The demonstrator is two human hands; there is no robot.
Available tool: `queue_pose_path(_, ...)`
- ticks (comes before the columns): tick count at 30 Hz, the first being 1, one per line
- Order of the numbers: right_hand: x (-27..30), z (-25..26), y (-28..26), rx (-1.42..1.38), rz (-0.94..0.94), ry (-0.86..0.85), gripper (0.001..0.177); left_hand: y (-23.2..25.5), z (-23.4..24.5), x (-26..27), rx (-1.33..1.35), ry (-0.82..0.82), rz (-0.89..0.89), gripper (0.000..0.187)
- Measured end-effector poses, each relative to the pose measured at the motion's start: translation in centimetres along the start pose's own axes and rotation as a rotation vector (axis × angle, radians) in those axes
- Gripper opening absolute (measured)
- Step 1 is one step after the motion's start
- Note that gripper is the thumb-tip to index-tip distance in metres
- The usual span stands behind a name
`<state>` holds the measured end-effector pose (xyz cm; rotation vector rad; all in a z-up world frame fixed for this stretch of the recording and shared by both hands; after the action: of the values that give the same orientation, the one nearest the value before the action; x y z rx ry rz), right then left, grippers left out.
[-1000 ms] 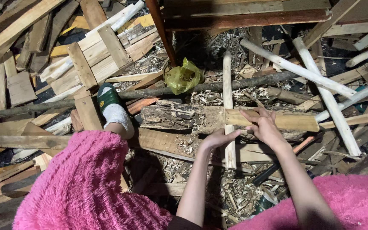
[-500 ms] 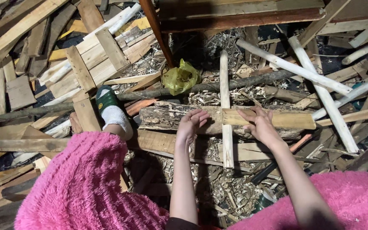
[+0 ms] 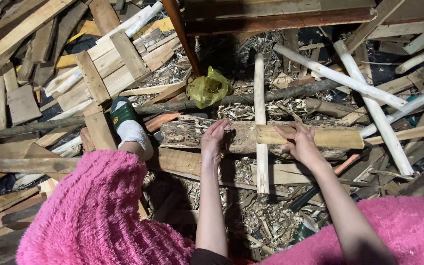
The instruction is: Sorting and processing wood scraps on the floor using a hammer and manual manipulation
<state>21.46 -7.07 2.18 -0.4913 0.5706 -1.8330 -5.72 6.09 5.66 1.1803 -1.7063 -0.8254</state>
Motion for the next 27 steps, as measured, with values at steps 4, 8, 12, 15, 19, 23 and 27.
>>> queue_pose_path(4, -0.1, -0.5, 0.9, 0.015, 0.02, 0.009, 0.073, -1.1, -0.4, -0.8, 0.077, 0.046, -0.036, 0.041)
queue_pose_path(8, -0.2, -0.7, 1.2, 0.032, 0.03, 0.021, 0.072, -0.9, -2.0, 0.5, 0.107, 0.16, -0.019, 0.046)
queue_pose_path(12, 0.0, -0.1, 0.2, -0.004, 0.018, 0.027, 0.069, 1.1, -4.7, 3.3, -0.011, 0.103, 0.163, 0.051)
queue_pose_path(15, -0.1, -0.3, 0.7, 0.015, 0.024, 0.02, 0.07, -3.6, -4.4, 1.1, -0.033, 0.106, 0.19, 0.038)
queue_pose_path(19, 0.0, -0.3, 0.6, 0.019, 0.029, 0.018, 0.072, -6.7, -5.5, -2.3, -0.32, -0.077, -0.131, 0.028)
queue_pose_path(23, -0.2, -0.8, 0.9, -0.012, 0.012, 0.022, 0.07, -7.5, -6.4, -4.1, -0.56, -0.148, -0.272, 0.019)
queue_pose_path(27, -0.4, -1.0, 1.2, -0.024, 0.015, 0.029, 0.068, -8.1, -6.4, -4.1, -0.748, -0.18, -0.282, 0.015)
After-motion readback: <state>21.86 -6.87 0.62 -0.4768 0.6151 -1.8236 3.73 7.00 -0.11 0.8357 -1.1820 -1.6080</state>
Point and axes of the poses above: each hand's wrist, its own x-axis away from the middle knuckle, its own z-axis out of the back of the hand, y = z × x, the point moved 2 cm from there along -x, towards the middle knuckle, and after that the axes turned 4 degrees about y, right-handed, at the moved point
